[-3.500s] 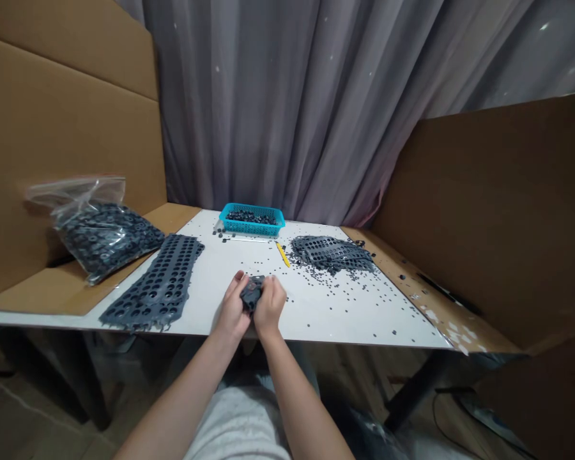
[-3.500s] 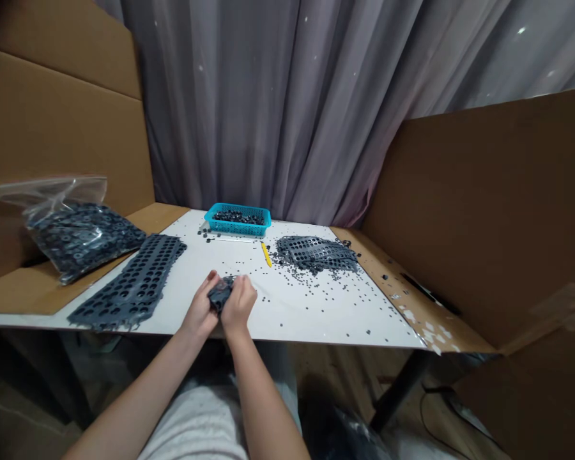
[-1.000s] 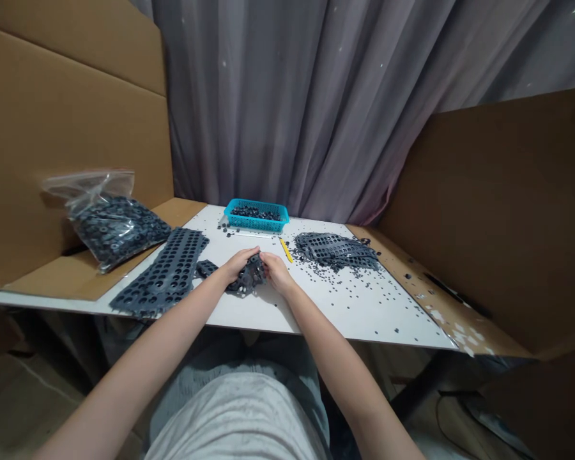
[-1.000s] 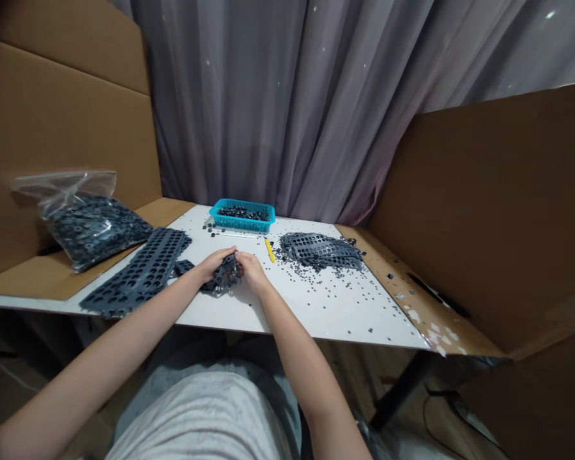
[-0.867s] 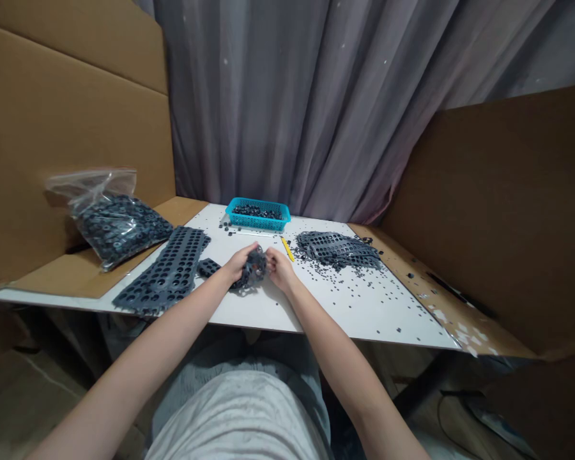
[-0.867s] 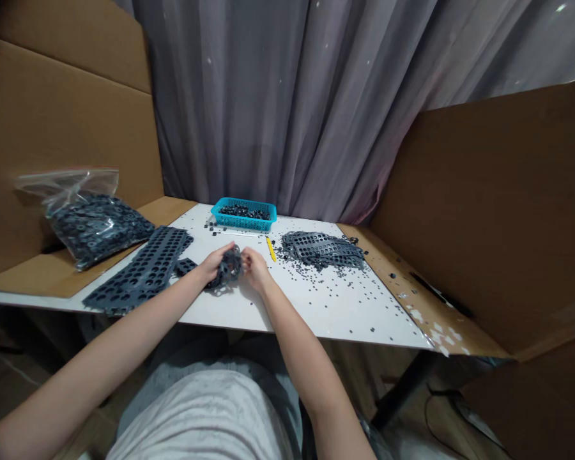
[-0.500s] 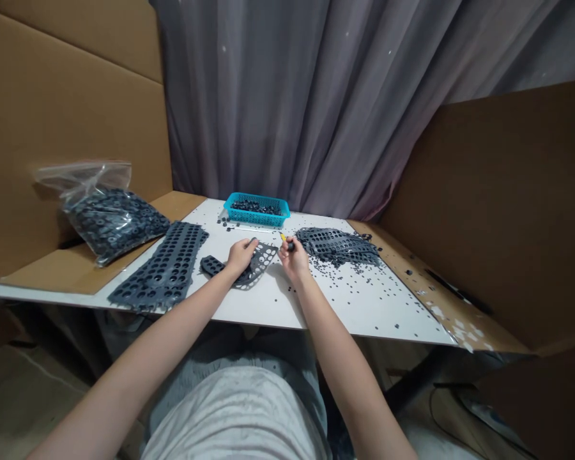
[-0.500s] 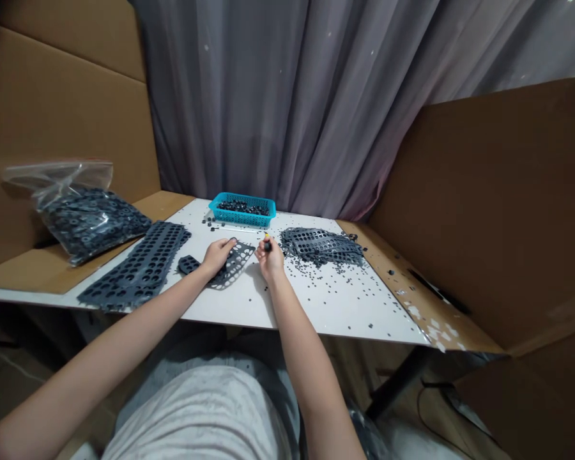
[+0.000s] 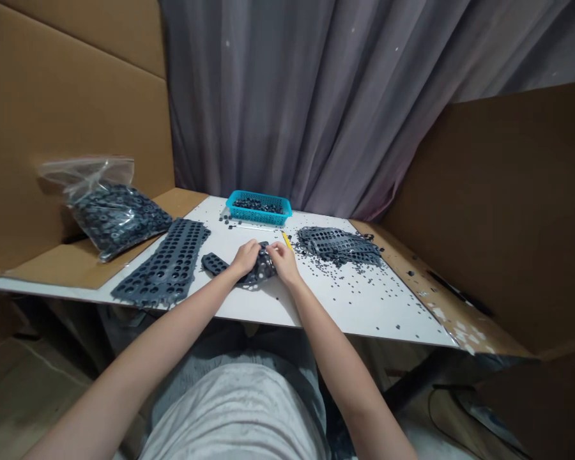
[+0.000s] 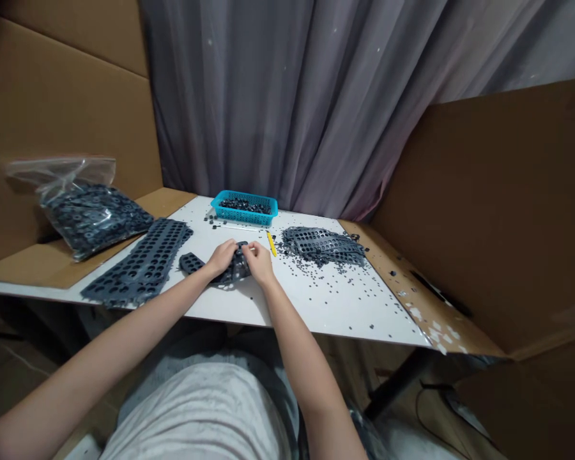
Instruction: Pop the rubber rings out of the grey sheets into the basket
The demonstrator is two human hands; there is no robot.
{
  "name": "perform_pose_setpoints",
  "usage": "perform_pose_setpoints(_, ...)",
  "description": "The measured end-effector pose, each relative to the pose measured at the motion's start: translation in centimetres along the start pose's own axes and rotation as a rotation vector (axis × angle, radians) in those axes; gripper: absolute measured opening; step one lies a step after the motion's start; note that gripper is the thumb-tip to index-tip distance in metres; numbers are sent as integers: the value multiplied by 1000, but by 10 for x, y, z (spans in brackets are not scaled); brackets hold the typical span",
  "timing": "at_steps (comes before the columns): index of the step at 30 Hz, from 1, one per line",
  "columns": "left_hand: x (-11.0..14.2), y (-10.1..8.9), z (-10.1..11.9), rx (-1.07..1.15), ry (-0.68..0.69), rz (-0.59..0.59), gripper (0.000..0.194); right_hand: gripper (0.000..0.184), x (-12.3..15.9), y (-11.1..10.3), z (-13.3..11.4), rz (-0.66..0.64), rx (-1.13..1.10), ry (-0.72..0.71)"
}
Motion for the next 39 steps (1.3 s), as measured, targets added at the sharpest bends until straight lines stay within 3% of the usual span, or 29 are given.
perform_pose_setpoints(5,1,9,-2,113,-28,-97,20,30,9,14,-12,-64,435,-161)
perform_pose_setpoints(9,3,12,-8,162,-64,-151,23,22,9,23,-5,-177,316,-134)
perform_pose_setpoints(15,11,24,-19,265,-230,-322,31,31,4,22,4,-192,105,-26)
perform_pose_setpoints(19,17,33,-14,443,-324,-402,33,32,-1,24,6,-153,-135,53)
perform_pose_setpoints(26,20,44,-9,667,-373,-339,32,29,-3,27,15,-26,-473,146)
perform_pose_setpoints(29,19,39,-9,687,-375,-303,33,30,-3,25,17,-12,-561,169)
perform_pose_setpoints(34,8,17,-7,641,-293,-186,40,33,-5,7,8,-8,-642,128)
perform_pose_setpoints(39,3,15,-6,457,-141,-142,41,17,-10,-1,6,20,-569,117)
Point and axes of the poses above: each hand's wrist, its own x-axis away from the middle knuckle, its own y-axis out of the palm, z = x × y, the point moved 10 cm from there along -x, towards the middle knuckle
